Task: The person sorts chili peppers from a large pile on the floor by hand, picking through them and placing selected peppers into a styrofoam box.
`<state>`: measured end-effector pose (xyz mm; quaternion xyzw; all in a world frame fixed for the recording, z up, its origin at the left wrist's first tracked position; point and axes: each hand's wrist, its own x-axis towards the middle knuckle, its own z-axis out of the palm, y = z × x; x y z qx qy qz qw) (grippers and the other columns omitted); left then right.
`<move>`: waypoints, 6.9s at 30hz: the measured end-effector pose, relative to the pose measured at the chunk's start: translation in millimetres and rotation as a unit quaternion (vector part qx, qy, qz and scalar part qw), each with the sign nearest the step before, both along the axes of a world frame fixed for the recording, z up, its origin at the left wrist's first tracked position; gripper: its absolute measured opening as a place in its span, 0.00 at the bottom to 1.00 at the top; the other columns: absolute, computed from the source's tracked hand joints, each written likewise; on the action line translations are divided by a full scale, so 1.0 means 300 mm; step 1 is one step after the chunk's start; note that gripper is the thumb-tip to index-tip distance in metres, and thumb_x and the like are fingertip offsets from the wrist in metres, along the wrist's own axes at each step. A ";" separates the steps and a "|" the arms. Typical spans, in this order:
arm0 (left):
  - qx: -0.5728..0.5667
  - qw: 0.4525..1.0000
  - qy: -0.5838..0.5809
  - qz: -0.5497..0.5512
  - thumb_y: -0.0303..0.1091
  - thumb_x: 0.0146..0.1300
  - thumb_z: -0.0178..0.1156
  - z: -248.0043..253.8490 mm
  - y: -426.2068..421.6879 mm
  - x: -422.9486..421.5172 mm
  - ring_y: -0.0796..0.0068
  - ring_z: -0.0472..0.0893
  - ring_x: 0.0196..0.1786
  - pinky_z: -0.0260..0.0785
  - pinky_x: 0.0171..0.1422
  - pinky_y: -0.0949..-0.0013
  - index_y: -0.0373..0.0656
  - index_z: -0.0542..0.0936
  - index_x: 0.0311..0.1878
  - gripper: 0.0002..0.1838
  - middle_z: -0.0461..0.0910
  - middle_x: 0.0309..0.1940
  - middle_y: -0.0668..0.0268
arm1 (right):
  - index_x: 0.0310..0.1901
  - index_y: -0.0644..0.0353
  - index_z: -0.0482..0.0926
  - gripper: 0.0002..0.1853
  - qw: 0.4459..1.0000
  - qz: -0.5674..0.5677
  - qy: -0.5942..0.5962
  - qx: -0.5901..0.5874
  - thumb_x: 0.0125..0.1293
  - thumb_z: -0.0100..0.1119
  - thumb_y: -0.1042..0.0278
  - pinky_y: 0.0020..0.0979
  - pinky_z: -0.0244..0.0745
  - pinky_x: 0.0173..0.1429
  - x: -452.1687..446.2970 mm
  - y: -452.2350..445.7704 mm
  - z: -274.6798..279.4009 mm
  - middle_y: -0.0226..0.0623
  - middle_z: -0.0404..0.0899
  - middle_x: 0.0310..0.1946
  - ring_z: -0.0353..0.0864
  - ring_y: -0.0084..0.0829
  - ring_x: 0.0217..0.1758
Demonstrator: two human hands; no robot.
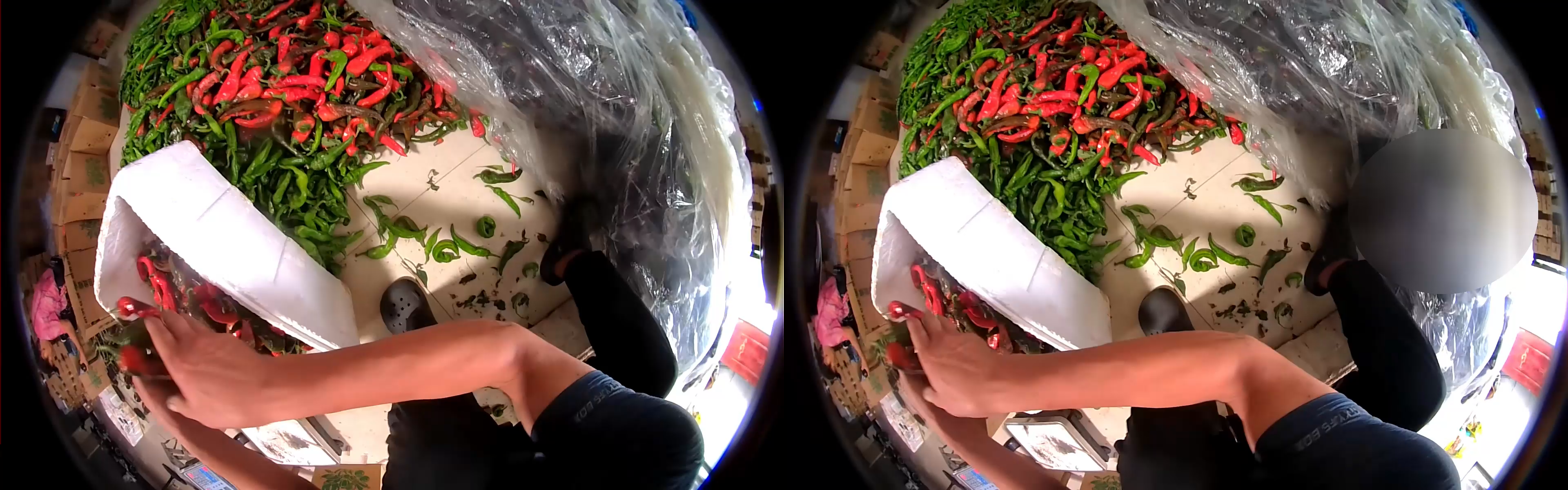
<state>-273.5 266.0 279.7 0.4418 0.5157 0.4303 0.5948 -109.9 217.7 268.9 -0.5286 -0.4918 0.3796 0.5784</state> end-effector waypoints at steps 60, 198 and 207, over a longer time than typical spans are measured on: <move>-0.183 0.973 -0.002 -0.143 0.21 0.62 0.56 -1.063 -0.280 1.122 0.80 0.74 0.24 0.72 0.27 0.73 0.34 0.76 0.58 0.19 0.79 0.34 0.68 | 0.56 0.63 0.74 0.22 0.822 -0.312 0.439 -0.185 0.60 0.66 0.75 0.33 0.81 0.35 0.983 -0.508 -1.179 0.36 0.84 0.38 0.83 0.28 0.33; 0.162 0.894 0.416 -0.024 0.21 0.63 0.61 -0.489 -0.462 -0.375 0.61 0.82 0.36 0.75 0.43 0.63 0.44 0.77 0.64 0.25 0.80 0.39 0.57 | 0.34 0.55 0.89 0.05 0.563 0.159 -0.810 -0.029 0.59 0.66 0.68 0.49 0.60 0.68 -0.027 0.380 -0.065 0.34 0.85 0.39 0.75 0.36 0.57; -0.119 0.993 0.013 -0.004 0.39 0.75 0.60 -0.449 -0.503 -0.273 0.87 0.68 0.26 0.62 0.29 0.77 0.42 0.79 0.54 0.13 0.74 0.28 0.74 | 0.40 0.60 0.81 0.07 0.777 -0.004 -0.607 0.167 0.64 0.62 0.68 0.38 0.78 0.48 0.233 0.166 0.200 0.38 0.81 0.35 0.82 0.37 0.41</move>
